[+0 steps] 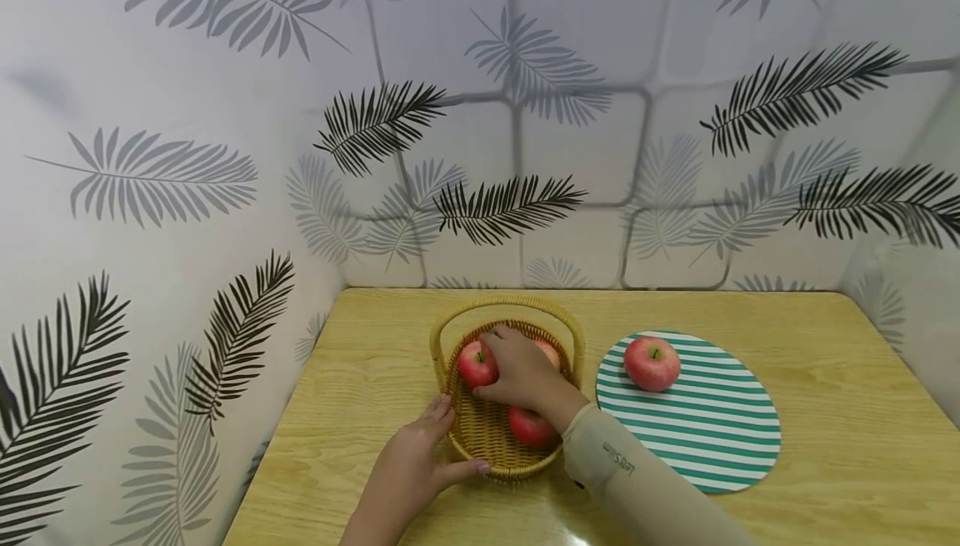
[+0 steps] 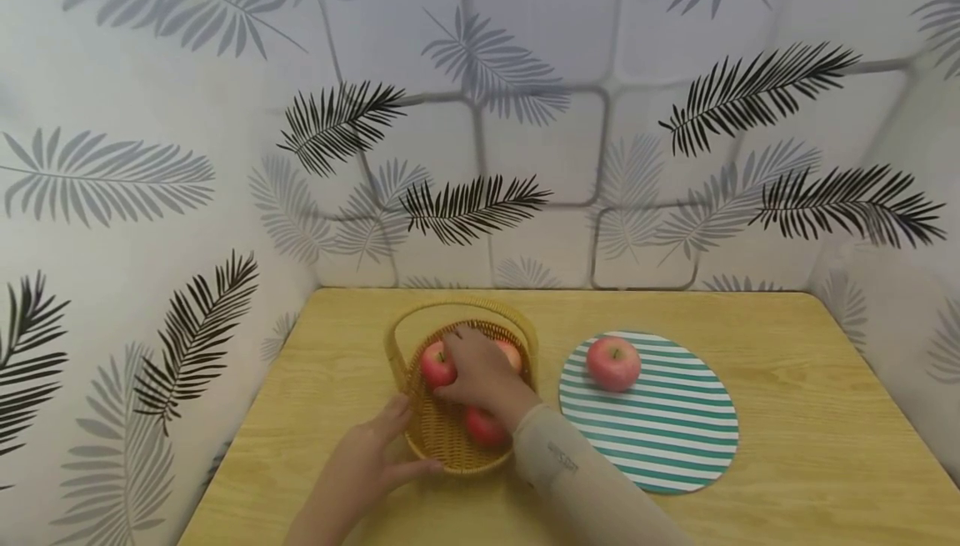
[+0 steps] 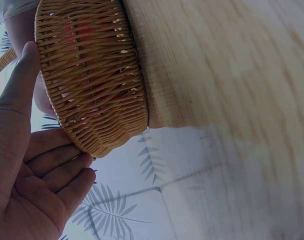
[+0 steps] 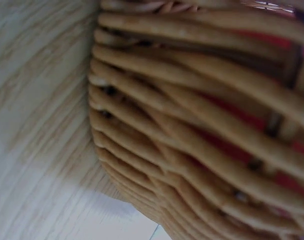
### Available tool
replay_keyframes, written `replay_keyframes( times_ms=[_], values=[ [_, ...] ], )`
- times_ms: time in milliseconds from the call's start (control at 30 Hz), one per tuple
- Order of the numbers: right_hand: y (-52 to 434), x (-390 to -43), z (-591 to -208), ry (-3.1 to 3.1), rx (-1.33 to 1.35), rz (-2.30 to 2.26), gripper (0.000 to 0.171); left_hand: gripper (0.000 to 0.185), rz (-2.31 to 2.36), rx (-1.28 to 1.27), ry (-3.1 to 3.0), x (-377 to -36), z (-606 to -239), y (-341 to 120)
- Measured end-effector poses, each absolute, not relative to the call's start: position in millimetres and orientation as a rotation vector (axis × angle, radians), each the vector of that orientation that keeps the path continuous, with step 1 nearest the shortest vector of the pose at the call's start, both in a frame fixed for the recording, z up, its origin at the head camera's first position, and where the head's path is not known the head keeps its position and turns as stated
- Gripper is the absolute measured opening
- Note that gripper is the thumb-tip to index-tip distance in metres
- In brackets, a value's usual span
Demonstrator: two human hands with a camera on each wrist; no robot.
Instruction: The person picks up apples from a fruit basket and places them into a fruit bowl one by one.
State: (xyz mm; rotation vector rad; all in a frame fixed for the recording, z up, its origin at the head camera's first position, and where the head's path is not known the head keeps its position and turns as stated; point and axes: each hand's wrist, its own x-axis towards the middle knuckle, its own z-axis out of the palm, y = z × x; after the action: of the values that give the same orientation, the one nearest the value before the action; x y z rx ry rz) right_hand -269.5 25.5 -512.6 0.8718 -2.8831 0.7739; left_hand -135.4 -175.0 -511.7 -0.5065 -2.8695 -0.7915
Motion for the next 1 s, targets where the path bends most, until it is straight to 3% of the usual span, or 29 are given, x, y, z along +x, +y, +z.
replay_keyframes(
  times_ms=[1000],
  values=[
    [33.0,-258.9,-507.4,-2.823,0.892,0.886,0.076,0.091,-0.825,-0.504,-2.875,-137.6,-514.6,-175.3]
  ],
)
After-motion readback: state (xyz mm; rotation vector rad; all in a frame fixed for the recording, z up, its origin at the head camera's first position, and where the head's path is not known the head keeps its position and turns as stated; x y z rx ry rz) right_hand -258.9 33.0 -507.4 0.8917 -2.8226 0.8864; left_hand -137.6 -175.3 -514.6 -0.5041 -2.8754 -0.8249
